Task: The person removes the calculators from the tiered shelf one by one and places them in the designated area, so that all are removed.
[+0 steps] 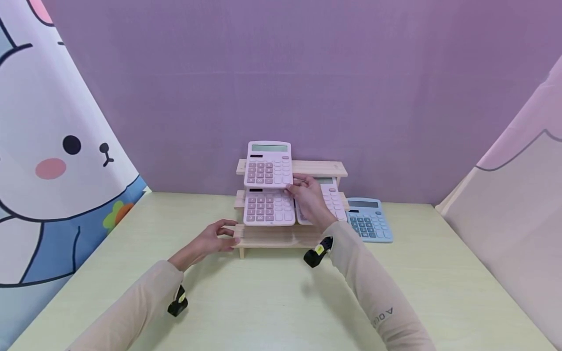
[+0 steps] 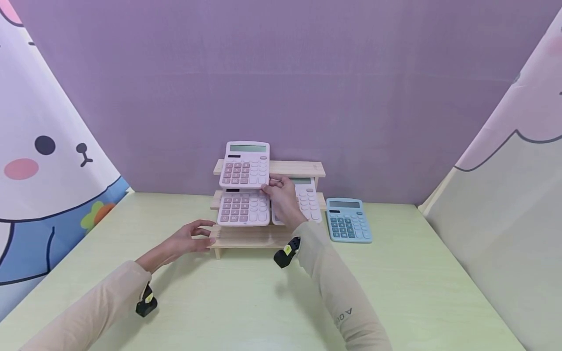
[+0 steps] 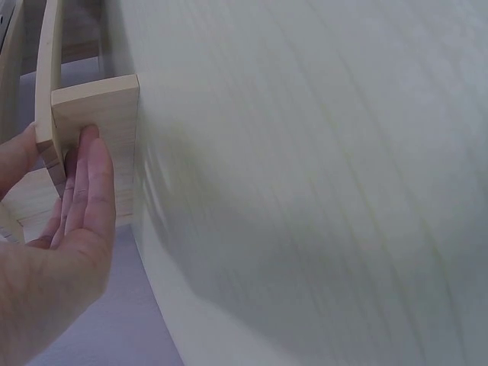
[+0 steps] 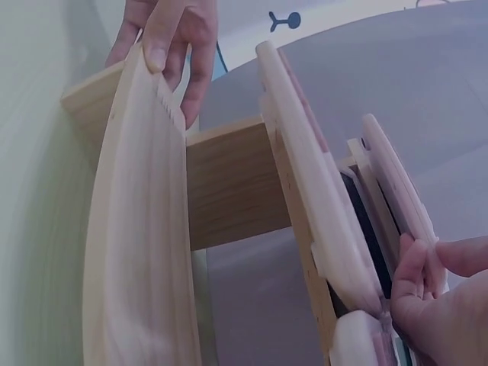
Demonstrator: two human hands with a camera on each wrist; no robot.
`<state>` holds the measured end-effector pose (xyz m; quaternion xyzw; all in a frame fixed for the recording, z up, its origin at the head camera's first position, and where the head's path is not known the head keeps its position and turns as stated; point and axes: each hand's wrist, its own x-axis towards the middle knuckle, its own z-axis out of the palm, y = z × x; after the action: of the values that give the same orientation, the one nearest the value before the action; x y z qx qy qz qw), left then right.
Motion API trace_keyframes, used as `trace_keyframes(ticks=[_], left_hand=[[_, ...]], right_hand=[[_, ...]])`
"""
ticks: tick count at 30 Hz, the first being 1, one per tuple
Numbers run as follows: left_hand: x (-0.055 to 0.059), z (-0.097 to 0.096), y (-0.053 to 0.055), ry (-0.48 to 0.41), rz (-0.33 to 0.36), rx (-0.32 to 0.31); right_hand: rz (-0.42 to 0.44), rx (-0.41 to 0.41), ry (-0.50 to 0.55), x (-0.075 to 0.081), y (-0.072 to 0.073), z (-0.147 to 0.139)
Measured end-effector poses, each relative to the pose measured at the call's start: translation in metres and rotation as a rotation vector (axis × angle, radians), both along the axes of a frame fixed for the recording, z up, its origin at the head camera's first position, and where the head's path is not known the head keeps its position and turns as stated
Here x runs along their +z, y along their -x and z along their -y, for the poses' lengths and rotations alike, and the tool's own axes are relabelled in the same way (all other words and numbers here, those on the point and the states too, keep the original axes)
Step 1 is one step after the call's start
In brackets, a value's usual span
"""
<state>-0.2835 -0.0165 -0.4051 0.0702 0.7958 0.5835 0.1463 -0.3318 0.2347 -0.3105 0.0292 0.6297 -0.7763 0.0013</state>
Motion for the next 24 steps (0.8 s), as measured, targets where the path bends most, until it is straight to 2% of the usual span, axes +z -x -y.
trace_keyframes(ticks=[5,14,24], left_hand=[[0.0002,0.001,0.0001,0.0,-0.004,-0.021],[-0.001,0.0027,0.0031,0.003,0.006,-0.004],[-0.0002,0.0029,0.0026,0.011,0.013,0.0]], right_hand=[[0.018,0.003,0.058,0.002,-0.0011,0.0012],[0.038,0.01,0.124,0.0037,-0.0014,-0.0002],[0.036,0.018,0.129,0.004,-0.004,-0.0066]])
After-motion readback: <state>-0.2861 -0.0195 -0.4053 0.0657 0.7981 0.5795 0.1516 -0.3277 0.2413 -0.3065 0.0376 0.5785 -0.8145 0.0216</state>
